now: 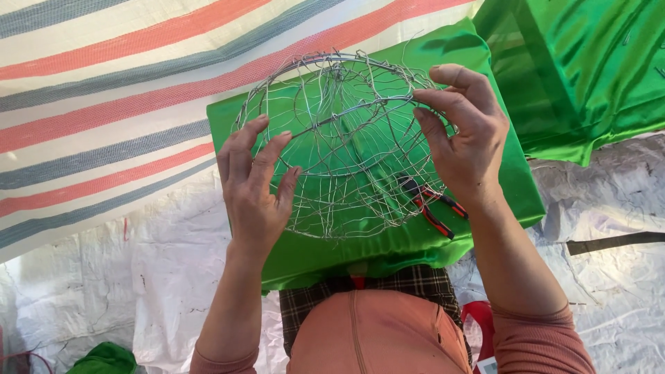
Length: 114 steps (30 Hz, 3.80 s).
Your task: The person shapes a spherical wire mesh frame by hand, bending and twisting the wires to form a rounded structure. They use pliers to cut a protruding wire and continue adjusting the frame's shape.
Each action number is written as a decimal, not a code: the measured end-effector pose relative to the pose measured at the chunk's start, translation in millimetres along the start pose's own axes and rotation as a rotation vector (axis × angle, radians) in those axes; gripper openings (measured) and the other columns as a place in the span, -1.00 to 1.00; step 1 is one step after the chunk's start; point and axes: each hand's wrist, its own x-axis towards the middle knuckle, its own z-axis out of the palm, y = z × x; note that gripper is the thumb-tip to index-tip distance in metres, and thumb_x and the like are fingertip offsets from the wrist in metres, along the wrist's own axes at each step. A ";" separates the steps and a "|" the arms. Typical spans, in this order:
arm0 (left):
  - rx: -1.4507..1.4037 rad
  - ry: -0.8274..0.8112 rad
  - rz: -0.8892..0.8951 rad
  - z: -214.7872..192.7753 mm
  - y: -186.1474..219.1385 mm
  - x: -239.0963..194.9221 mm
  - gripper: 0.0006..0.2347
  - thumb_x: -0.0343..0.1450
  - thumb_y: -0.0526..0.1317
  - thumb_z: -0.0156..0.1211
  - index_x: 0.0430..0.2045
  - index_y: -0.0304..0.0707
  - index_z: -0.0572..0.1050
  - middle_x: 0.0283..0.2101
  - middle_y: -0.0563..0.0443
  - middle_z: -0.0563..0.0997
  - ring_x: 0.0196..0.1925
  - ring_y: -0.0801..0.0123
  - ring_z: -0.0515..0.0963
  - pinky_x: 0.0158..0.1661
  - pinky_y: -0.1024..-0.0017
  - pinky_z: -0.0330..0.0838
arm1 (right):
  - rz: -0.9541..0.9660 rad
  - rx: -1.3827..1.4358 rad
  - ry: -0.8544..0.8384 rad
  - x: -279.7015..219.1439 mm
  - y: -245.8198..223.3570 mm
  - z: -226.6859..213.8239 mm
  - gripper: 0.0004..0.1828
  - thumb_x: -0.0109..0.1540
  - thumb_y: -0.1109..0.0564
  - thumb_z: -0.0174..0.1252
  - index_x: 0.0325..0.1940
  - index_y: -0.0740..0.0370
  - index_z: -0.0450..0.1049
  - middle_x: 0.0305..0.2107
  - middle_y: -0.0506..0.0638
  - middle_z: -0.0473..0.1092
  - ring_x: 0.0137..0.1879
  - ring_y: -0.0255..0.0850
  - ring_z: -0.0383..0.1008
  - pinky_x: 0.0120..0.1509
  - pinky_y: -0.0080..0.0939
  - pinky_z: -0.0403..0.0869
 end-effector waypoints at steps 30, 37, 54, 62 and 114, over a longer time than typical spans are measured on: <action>-0.287 0.339 -0.259 41.9 -37.3 -78.4 -0.63 0.55 -0.24 0.18 0.26 -0.19 0.29 0.33 -0.16 0.39 0.45 0.00 0.35 0.44 0.05 0.37 | -0.170 -0.233 0.117 -42.0 19.4 -2.1 -0.45 0.39 -0.20 0.23 0.22 0.29 0.45 0.37 0.25 0.05 0.38 0.19 0.29 0.27 0.27 0.55; -0.233 0.337 -0.241 40.1 -36.6 -78.2 -0.60 0.56 -0.22 0.18 0.31 -0.16 0.26 0.34 -0.09 0.41 0.43 0.13 0.39 0.45 0.17 0.38 | -0.361 -0.487 -0.069 -26.6 5.8 0.9 -0.41 0.36 -0.36 0.28 0.16 0.15 0.61 0.33 0.33 0.13 0.39 0.30 0.25 0.36 0.32 0.33; 0.118 0.162 0.135 31.1 -18.7 -20.2 -0.72 0.55 -0.01 0.18 0.04 -0.14 0.51 0.19 -0.21 0.51 0.16 -0.07 0.54 0.15 -0.06 0.43 | -0.071 -0.149 -0.107 -33.5 15.3 -5.7 -0.16 0.30 -0.25 0.34 0.50 0.15 0.17 0.43 0.25 0.02 0.59 0.23 0.11 0.55 0.39 0.44; 0.188 0.186 0.145 37.5 -25.6 -22.1 -0.69 0.53 0.07 0.17 0.06 -0.03 0.49 0.14 -0.09 0.57 0.16 0.01 0.58 0.27 -0.11 0.28 | -0.370 -0.877 -0.218 13.1 -22.3 -1.2 -0.20 0.16 -0.51 0.21 0.32 -0.04 0.51 0.31 0.21 0.24 0.33 0.08 0.39 0.25 0.07 0.39; 0.292 0.386 0.371 33.2 -44.5 -14.4 -0.83 0.50 -0.22 0.39 -0.05 -0.06 0.58 0.00 0.00 0.71 -0.31 0.40 0.68 -0.08 0.28 0.52 | -0.542 -0.747 -0.315 30.3 -37.4 16.0 -0.59 0.18 0.28 0.25 0.12 0.12 0.54 0.15 0.00 0.51 0.21 -0.06 0.55 0.29 0.09 0.60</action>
